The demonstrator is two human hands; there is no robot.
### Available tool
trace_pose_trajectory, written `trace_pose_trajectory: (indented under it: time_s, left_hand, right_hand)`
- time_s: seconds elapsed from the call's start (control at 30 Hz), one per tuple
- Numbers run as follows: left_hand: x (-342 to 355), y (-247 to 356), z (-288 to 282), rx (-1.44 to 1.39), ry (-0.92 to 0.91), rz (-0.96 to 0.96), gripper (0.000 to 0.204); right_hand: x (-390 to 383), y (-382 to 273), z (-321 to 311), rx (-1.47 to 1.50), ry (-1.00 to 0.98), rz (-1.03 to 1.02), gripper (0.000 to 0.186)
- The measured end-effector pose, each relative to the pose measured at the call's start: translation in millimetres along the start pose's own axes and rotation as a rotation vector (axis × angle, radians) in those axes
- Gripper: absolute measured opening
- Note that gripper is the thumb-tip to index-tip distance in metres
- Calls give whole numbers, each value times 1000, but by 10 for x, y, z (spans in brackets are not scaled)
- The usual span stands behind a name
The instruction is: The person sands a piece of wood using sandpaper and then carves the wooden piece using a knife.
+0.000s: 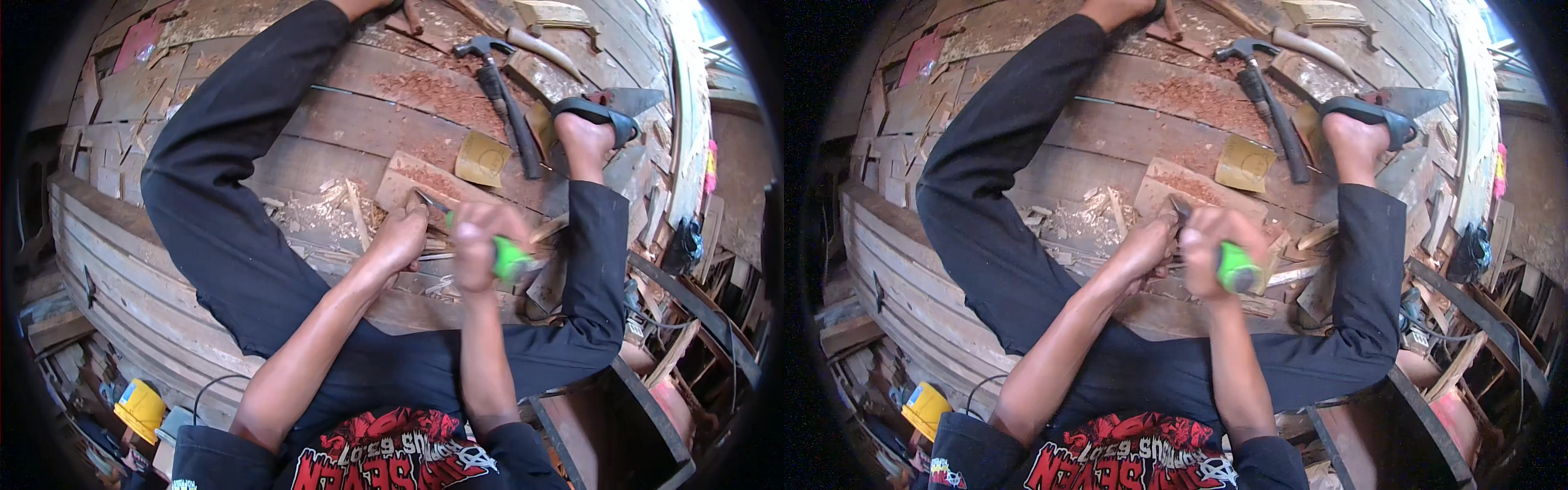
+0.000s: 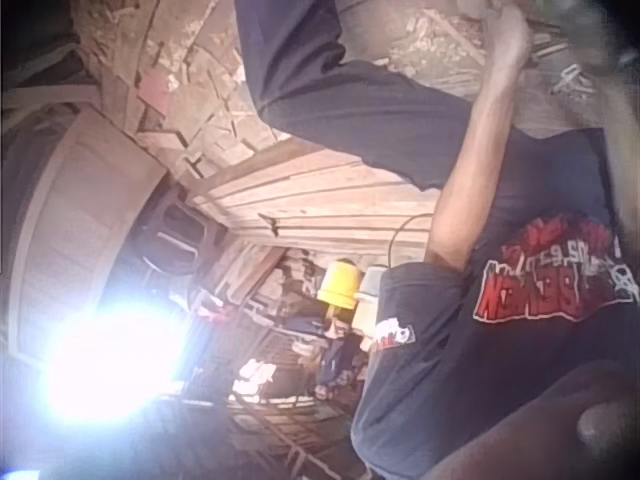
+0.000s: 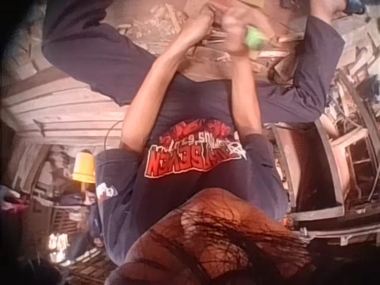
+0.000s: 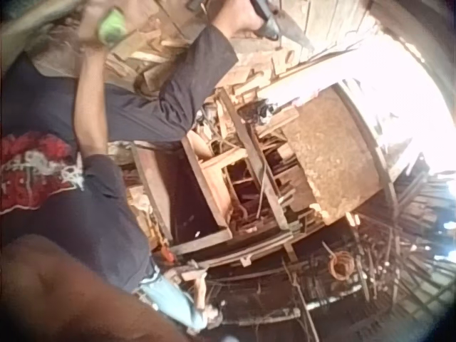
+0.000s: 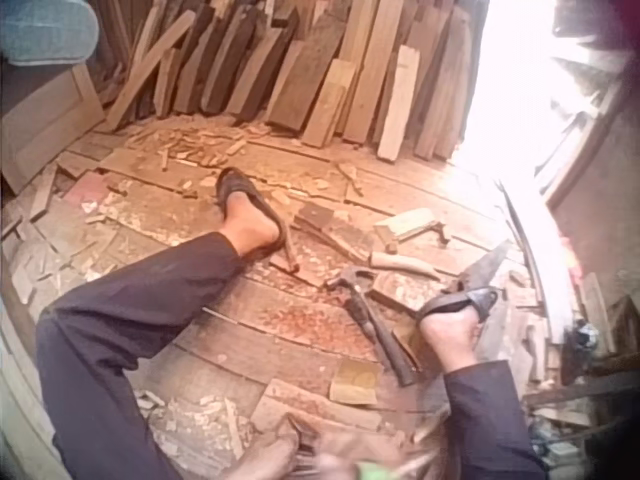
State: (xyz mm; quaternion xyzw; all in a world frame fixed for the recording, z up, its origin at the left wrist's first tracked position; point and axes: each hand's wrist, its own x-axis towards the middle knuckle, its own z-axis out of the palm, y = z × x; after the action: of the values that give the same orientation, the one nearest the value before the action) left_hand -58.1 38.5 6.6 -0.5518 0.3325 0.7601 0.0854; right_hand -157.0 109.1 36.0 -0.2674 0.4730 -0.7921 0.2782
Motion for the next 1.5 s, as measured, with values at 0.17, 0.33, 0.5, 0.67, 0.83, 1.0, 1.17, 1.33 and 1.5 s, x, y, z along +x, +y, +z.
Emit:
trace_pose_trajectory:
  time_s: [0.17, 0.33, 0.5, 0.67, 0.83, 1.0, 1.17, 1.33, 1.5]
  left_hand:
    - [-67, 86, 44, 25, 27, 24, 34]
    - [101, 3, 20, 146, -3, 137, 47]
    - [120, -117, 42, 447, 161, 357, 49]
    - [75, -98, 40, 300, 54, 208, 48]
    - [58, 46, 18, 303, 27, 253, 54]
    - [-130, 172, 67, 231, 15, 267, 51]
    - [-6, 92, 11, 272, -18, 178, 46]
    - [62, 166, -13, 263, -94, 170, 51]
    - [-49, 113, 0, 203, -56, 258, 49]
  right_hand:
    - [169, -147, 86, -45, -47, -112, 25]
    - [65, 133, 40, -98, -75, -21, 25]
    - [149, -196, 95, 38, -11, -87, 26]
    - [51, -72, 52, -40, -58, -65, 26]
    - [28, 167, 20, -94, -37, -96, 22]
    - [220, -185, -1, 197, -125, -99, 17]
    - [118, 26, 68, 61, -23, 9, 28]
    - [81, 113, 143, -123, -60, -19, 30]
    - [185, -264, 149, 319, -75, 30, 26]
